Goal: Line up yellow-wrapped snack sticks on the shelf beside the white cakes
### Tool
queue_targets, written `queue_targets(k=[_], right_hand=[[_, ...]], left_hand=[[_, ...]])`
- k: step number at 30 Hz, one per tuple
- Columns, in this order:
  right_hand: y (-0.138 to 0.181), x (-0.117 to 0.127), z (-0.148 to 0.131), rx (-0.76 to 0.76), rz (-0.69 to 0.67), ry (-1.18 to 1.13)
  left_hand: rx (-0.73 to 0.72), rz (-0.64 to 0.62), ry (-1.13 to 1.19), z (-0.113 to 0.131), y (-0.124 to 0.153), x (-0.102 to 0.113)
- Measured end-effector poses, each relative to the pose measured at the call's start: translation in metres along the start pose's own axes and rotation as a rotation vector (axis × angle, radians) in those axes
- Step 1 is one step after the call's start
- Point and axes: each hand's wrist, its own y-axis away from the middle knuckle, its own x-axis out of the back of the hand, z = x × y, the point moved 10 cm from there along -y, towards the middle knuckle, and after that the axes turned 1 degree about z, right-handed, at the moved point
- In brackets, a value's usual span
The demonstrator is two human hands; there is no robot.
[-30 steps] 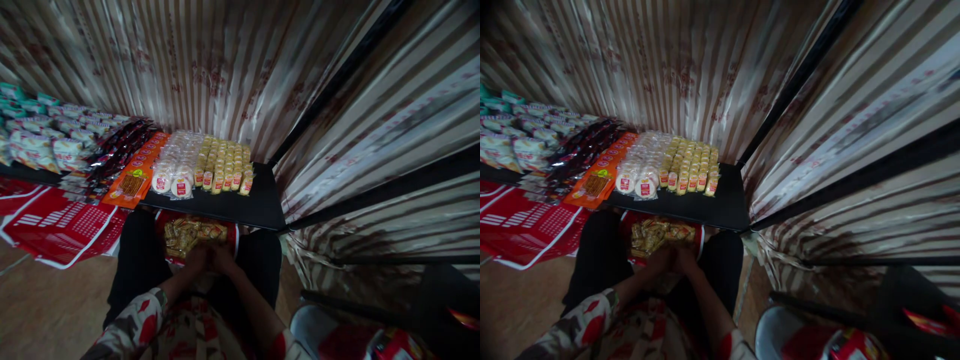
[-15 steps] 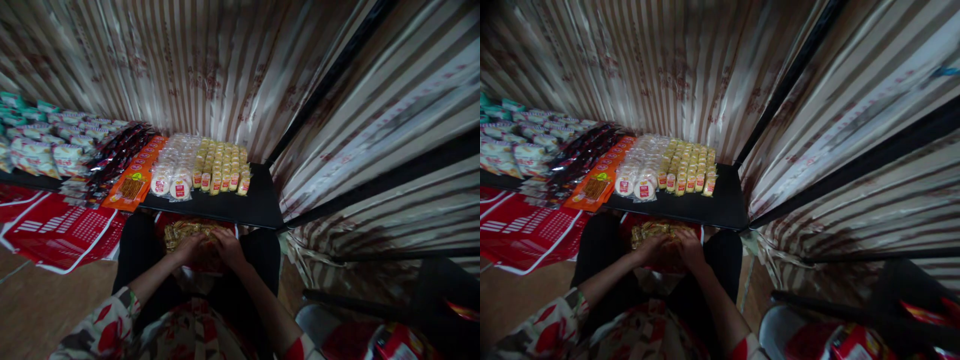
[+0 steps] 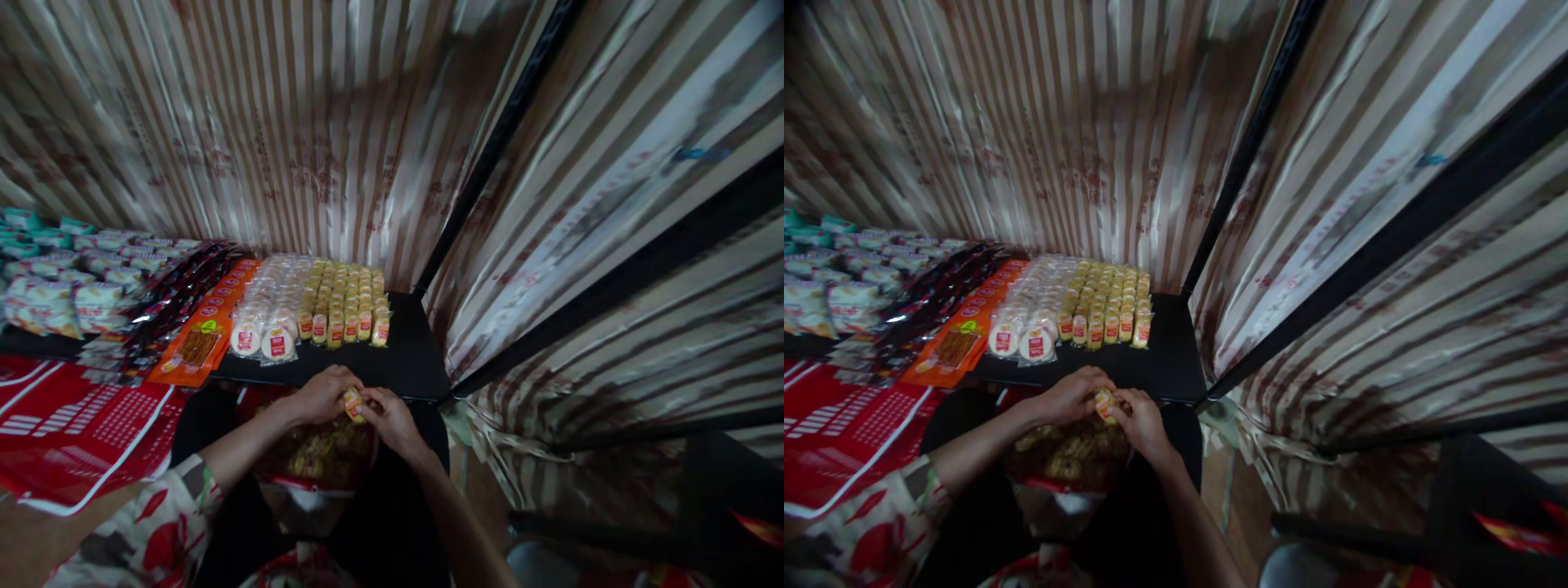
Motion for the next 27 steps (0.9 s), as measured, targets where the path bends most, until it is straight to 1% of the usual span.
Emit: queue_targets(k=[2,5,8,11,14,16,19,21,23,25,27], right_hand=[[-0.004,0.017,0.012,-0.021,0.092,-0.12],[-0.011,0.042,0.032,-0.075,0.232,-0.286],[-0.019,0.068,0.049,-0.141,0.358,-0.383],[-0.031,0.096,0.06,-0.179,0.486,-0.405],[-0.05,0.119,0.071,-0.206,0.59,-0.396],[-0.065,0.13,0.079,-0.22,0.647,-0.387],[-0.091,0.142,0.092,-0.24,0.707,-0.342],[-0.109,0.148,0.101,-0.258,0.733,-0.287],[-0.128,0.153,0.112,-0.272,0.75,-0.248],[-0.149,0.154,0.123,-0.271,0.744,-0.239],[-0.17,0.153,0.134,-0.259,0.724,-0.246]], left_hand=[[-0.007,0.052,-0.004,0.006,-0.019,0.011],[0.02,0.139,0.029,0.014,-0.048,0.027],[0.035,0.223,0.048,0.023,-0.077,0.042],[0.025,0.277,0.023,0.03,-0.105,0.05],[-0.009,0.31,-0.035,0.034,-0.132,0.055],[-0.01,0.33,-0.099,0.035,-0.148,0.057],[0.035,0.384,-0.211,0.036,-0.167,0.062],[0.059,0.389,-0.265,0.037,-0.18,0.062],[0.077,0.327,-0.299,0.033,-0.197,0.053],[0.104,0.252,-0.334,0.022,-0.216,0.041],[0.137,0.219,-0.368,0.005,-0.234,0.03]])
